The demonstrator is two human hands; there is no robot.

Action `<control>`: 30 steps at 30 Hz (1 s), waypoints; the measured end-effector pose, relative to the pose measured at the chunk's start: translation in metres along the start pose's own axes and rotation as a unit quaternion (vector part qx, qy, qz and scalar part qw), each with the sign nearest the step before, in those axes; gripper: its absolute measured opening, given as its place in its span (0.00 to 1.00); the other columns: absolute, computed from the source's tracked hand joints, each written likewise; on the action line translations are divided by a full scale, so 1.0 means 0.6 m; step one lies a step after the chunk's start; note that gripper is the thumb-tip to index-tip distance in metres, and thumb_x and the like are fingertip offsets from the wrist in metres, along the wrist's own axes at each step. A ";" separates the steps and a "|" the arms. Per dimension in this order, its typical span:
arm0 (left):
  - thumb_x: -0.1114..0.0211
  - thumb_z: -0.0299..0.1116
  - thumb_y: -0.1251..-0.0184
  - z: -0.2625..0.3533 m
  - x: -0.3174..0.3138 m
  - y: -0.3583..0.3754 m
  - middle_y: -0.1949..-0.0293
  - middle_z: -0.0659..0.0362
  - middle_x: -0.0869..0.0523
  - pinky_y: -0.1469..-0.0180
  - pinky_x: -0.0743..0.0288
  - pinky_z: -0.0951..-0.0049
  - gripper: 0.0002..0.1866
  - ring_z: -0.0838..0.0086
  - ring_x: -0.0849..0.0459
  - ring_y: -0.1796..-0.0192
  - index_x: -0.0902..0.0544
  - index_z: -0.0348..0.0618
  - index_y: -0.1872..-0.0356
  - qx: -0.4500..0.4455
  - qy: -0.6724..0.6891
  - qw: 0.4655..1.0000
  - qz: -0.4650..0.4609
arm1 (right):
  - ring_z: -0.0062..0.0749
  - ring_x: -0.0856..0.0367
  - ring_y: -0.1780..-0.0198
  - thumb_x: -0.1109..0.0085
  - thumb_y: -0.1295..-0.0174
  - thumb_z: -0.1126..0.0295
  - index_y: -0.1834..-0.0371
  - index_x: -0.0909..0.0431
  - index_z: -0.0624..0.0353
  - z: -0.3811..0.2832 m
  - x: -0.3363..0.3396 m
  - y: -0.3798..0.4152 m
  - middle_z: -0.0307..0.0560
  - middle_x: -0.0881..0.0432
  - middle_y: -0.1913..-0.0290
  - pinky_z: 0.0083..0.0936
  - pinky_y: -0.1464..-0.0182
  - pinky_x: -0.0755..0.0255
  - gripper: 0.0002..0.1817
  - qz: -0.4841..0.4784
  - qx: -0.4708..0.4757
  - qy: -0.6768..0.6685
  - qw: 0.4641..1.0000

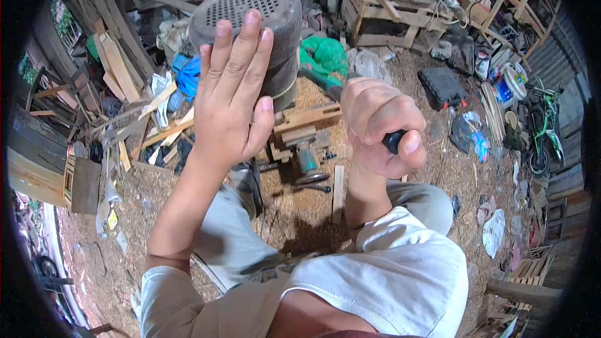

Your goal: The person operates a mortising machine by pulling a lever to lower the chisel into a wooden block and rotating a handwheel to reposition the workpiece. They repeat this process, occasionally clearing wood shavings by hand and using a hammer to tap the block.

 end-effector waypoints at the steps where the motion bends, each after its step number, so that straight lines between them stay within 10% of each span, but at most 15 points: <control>1: 0.52 0.34 0.29 -0.004 -0.002 -0.003 0.15 0.44 0.41 0.14 0.66 0.52 0.36 0.49 0.53 0.12 0.34 0.35 0.19 0.006 0.019 1.000 -0.005 | 0.33 0.38 0.86 0.50 0.31 0.51 0.81 0.33 0.59 0.010 0.003 -0.003 0.41 0.33 0.86 0.31 0.78 0.47 0.25 0.005 -0.021 -0.006 1.000; 27: 0.46 0.36 0.28 -0.051 -0.049 -0.006 0.13 0.49 0.46 0.16 0.54 0.42 0.38 0.49 0.53 0.12 0.39 0.42 0.16 0.017 0.107 0.992 0.062 | 0.26 0.38 0.79 0.53 0.27 0.49 0.72 0.32 0.58 0.077 0.021 -0.040 0.39 0.33 0.82 0.28 0.73 0.45 0.23 -0.069 -0.110 -0.004 0.992; 30: 0.46 0.34 0.27 -0.052 -0.042 -0.004 0.14 0.47 0.45 0.15 0.56 0.46 0.37 0.47 0.52 0.12 0.38 0.39 0.16 0.008 0.125 0.990 0.067 | 0.28 0.30 0.72 0.48 0.26 0.46 0.58 0.28 0.64 0.079 0.029 -0.038 0.46 0.26 0.73 0.26 0.67 0.38 0.26 -0.060 -0.088 -0.042 0.993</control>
Point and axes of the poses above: each hand's wrist, its own y-axis away from the middle knuckle, its own x-axis out of the back of the hand, z = x × y, the point moved 7 cm from there along -y, towards the middle knuckle
